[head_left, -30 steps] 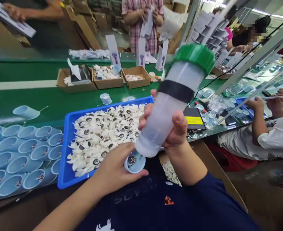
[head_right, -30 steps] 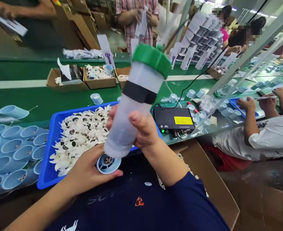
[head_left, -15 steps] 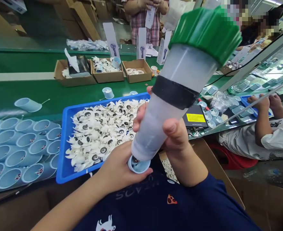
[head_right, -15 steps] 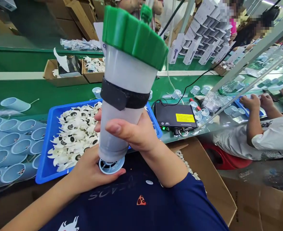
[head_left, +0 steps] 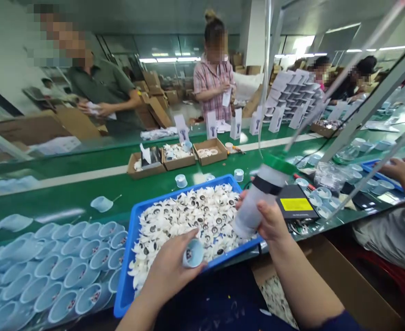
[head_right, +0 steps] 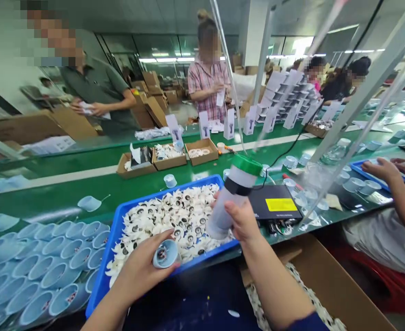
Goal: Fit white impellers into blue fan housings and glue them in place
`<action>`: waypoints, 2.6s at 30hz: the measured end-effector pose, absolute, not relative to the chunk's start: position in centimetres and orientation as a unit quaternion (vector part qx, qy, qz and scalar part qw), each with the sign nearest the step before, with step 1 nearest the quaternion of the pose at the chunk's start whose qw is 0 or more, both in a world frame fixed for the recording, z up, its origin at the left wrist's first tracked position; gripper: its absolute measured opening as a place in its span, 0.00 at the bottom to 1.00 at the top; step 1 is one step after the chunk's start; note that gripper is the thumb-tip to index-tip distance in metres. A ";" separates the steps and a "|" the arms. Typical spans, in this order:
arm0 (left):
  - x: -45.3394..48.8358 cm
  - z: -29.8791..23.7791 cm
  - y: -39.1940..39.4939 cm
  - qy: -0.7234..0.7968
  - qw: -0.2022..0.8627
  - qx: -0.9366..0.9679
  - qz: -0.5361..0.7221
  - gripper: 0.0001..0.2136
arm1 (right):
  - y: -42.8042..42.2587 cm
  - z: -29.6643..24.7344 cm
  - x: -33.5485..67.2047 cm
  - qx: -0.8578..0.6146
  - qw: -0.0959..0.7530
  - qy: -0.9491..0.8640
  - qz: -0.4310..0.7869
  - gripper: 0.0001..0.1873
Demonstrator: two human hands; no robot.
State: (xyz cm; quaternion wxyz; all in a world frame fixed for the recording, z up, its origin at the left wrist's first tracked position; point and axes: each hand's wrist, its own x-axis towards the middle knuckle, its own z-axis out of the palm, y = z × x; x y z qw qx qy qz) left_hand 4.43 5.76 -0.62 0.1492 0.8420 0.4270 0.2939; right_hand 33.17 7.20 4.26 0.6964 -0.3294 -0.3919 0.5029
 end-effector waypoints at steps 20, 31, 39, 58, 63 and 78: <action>-0.9 -7.1 7.6 0.543 0.154 0.691 0.451 0.28 | 10.6 -1.9 23.9 -0.392 -0.095 -0.906 0.132 0.31; -0.9 -7.5 8.0 0.546 0.166 0.697 0.435 0.28 | 11.9 -0.4 25.6 -0.518 -0.088 -0.847 0.085 0.19; -1.7 -8.3 8.6 0.556 0.183 0.695 0.418 0.29 | 9.3 1.0 26.2 -0.487 -0.092 -0.865 0.079 0.22; 0.0 -6.7 7.4 0.568 0.218 0.668 0.429 0.32 | 10.0 0.0 28.0 -0.434 -0.119 -0.875 0.178 0.25; 0.3 -6.6 7.4 0.568 0.203 0.680 0.418 0.32 | 10.4 0.0 26.7 -0.422 -0.133 -0.881 0.166 0.25; -1.4 -7.6 8.5 0.534 0.189 0.720 0.401 0.29 | 11.5 0.7 28.3 -0.547 -0.029 -0.831 0.093 0.20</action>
